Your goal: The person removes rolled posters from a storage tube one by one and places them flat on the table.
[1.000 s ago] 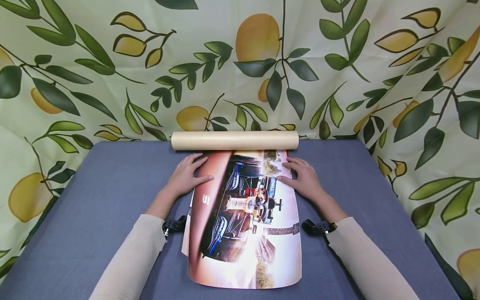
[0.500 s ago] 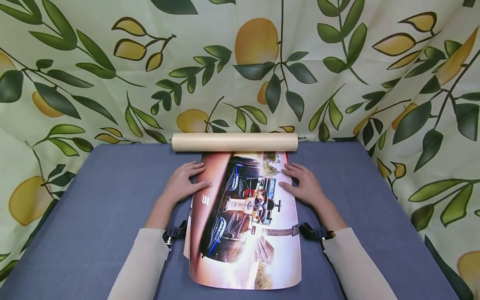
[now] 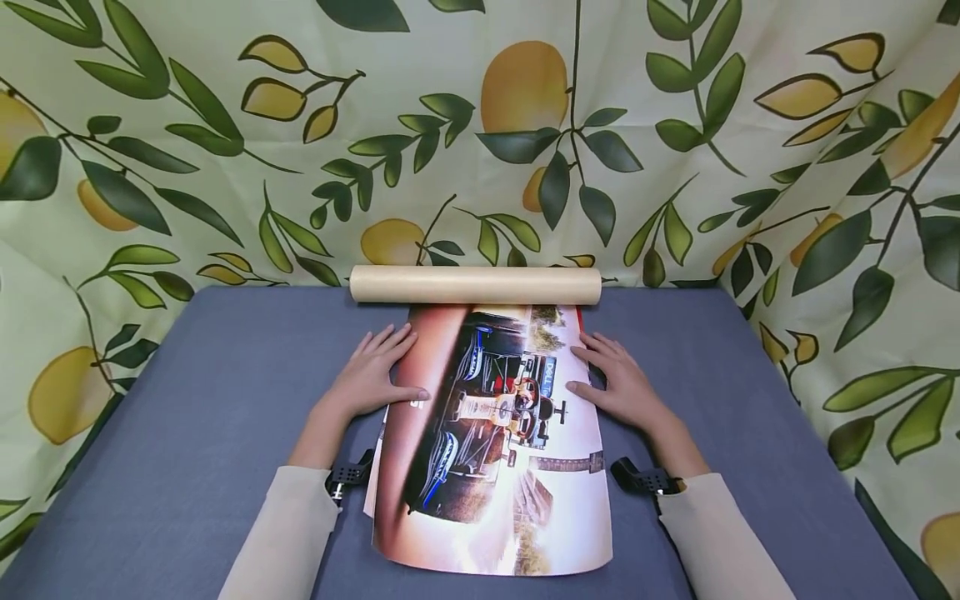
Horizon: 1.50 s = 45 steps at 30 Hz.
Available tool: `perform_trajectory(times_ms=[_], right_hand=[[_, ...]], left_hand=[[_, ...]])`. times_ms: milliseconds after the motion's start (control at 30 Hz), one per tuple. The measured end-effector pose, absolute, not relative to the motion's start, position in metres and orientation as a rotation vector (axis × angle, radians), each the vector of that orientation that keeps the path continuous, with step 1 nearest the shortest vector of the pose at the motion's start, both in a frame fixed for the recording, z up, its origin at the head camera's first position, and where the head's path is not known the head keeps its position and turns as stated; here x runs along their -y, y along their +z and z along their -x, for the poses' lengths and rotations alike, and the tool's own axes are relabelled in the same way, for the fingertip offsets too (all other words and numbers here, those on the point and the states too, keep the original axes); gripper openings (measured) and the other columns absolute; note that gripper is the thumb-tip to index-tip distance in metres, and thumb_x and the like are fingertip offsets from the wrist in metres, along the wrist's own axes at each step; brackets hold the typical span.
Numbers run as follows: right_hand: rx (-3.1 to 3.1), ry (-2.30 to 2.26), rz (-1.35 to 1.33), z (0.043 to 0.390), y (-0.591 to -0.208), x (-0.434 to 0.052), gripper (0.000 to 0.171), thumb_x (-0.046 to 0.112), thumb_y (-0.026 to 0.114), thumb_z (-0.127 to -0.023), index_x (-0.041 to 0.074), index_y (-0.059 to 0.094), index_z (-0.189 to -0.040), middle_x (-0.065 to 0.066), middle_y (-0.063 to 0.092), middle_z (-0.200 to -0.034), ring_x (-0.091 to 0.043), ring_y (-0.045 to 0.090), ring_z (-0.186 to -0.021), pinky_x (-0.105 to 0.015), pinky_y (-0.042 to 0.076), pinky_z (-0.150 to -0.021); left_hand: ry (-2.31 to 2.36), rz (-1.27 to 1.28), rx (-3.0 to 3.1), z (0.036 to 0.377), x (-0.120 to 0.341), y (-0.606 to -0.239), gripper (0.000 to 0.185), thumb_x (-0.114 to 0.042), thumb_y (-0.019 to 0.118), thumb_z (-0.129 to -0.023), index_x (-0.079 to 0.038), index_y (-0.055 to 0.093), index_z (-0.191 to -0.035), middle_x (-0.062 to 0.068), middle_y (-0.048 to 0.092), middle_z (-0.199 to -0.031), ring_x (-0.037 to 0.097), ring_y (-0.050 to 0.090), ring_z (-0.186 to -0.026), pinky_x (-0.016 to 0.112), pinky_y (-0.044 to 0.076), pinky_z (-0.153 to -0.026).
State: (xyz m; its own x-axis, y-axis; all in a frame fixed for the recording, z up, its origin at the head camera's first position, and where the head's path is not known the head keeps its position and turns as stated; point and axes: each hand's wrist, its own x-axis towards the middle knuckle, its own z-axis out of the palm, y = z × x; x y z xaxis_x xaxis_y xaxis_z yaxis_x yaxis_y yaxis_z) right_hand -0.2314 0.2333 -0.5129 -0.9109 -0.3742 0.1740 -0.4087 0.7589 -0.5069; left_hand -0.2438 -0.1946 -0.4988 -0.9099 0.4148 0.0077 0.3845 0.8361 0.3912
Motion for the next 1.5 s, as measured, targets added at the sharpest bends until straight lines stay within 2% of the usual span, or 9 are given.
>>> perform_trajectory(times_ms=[167,333,467,567,700,800,900,1100,1500], right_hand=[[2.816,0.890,-0.542,0.220,-0.517,-0.229,0.053,0.035,0.076,-0.089,0.008,0.067,-0.133,-0.016,0.054,-0.150,-0.042,0.043,-0.143,-0.066,0.026,-0.117],[2.908,0.796,-0.541,0.210,-0.515,-0.226,0.067,0.046,0.072,-0.087,0.012,0.058,-0.144,-0.016,0.043,-0.159,-0.043,0.032,-0.149,-0.067,0.018,-0.122],[2.938,0.795,-0.489,0.207,-0.515,-0.223,0.072,0.049,0.073,-0.087,0.013,0.055,-0.146,-0.016,0.040,-0.161,-0.043,0.029,-0.152,-0.066,0.016,-0.122],[2.898,0.842,-0.438,0.205,-0.516,-0.222,0.068,0.043,0.076,-0.087,0.009,0.059,-0.143,-0.017,0.047,-0.156,-0.042,0.034,-0.149,-0.064,0.018,-0.123],[2.840,0.914,-0.410,0.204,-0.516,-0.220,0.061,0.035,0.078,-0.087,0.005,0.062,-0.138,-0.016,0.054,-0.150,-0.042,0.040,-0.146,-0.062,0.020,-0.123],[2.814,0.957,-0.410,0.206,-0.515,-0.220,0.058,0.031,0.078,-0.088,0.003,0.062,-0.137,-0.018,0.055,-0.148,-0.044,0.040,-0.145,-0.065,0.020,-0.122],[2.793,0.996,-0.413,0.209,-0.515,-0.220,0.057,0.026,0.078,-0.088,0.002,0.062,-0.137,-0.021,0.055,-0.147,-0.046,0.040,-0.144,-0.067,0.019,-0.121],[2.817,1.044,-0.414,0.215,-0.514,-0.221,0.055,0.024,0.075,-0.091,0.003,0.060,-0.140,-0.021,0.052,-0.150,-0.046,0.037,-0.146,-0.068,0.014,-0.121],[2.793,1.128,-0.395,0.233,-0.514,-0.224,0.049,0.021,0.070,-0.095,0.001,0.060,-0.139,-0.023,0.050,-0.151,-0.045,0.036,-0.147,-0.067,0.012,-0.122]], left_hand=[[0.672,-0.571,-2.976,0.243,0.194,-0.502,0.103,-0.061,0.077,-0.078,-0.014,0.035,-0.158,0.015,0.028,-0.167,0.038,0.021,-0.156,0.058,0.008,-0.127],[0.807,-0.491,-3.032,0.241,0.195,-0.504,0.094,-0.052,0.082,-0.077,-0.010,0.045,-0.153,0.018,0.042,-0.157,0.041,0.033,-0.148,0.060,0.020,-0.124],[0.836,-0.376,-3.110,0.235,0.194,-0.502,0.088,-0.053,0.085,-0.074,-0.012,0.055,-0.145,0.017,0.057,-0.137,0.038,0.048,-0.128,0.057,0.034,-0.111],[0.813,-0.300,-3.185,0.232,0.192,-0.501,0.071,-0.054,0.084,-0.075,-0.010,0.066,-0.128,0.011,0.066,-0.107,0.033,0.056,-0.101,0.050,0.040,-0.093],[0.703,-0.216,-3.271,0.228,0.190,-0.500,0.039,-0.050,0.078,-0.083,-0.012,0.069,-0.090,0.004,0.062,-0.072,0.026,0.058,-0.071,0.044,0.044,-0.072],[0.617,-0.159,-3.317,0.226,0.188,-0.498,0.039,-0.049,0.074,-0.087,-0.016,0.062,-0.070,0.001,0.058,-0.061,0.025,0.057,-0.061,0.041,0.044,-0.058],[0.617,-0.164,-3.312,0.225,0.185,-0.495,0.042,-0.047,0.070,-0.091,-0.017,0.059,-0.063,-0.001,0.053,-0.055,0.023,0.055,-0.056,0.039,0.042,-0.050],[0.701,-0.180,-3.209,0.226,0.178,-0.494,0.044,-0.037,0.061,-0.099,-0.016,0.054,-0.061,-0.004,0.042,-0.051,0.022,0.051,-0.055,0.037,0.039,-0.054],[0.553,-0.090,-3.328,0.226,0.163,-0.496,0.045,-0.036,0.058,-0.102,-0.011,0.060,-0.065,0.015,0.065,-0.064,0.041,0.066,-0.069,0.052,0.049,-0.060]])
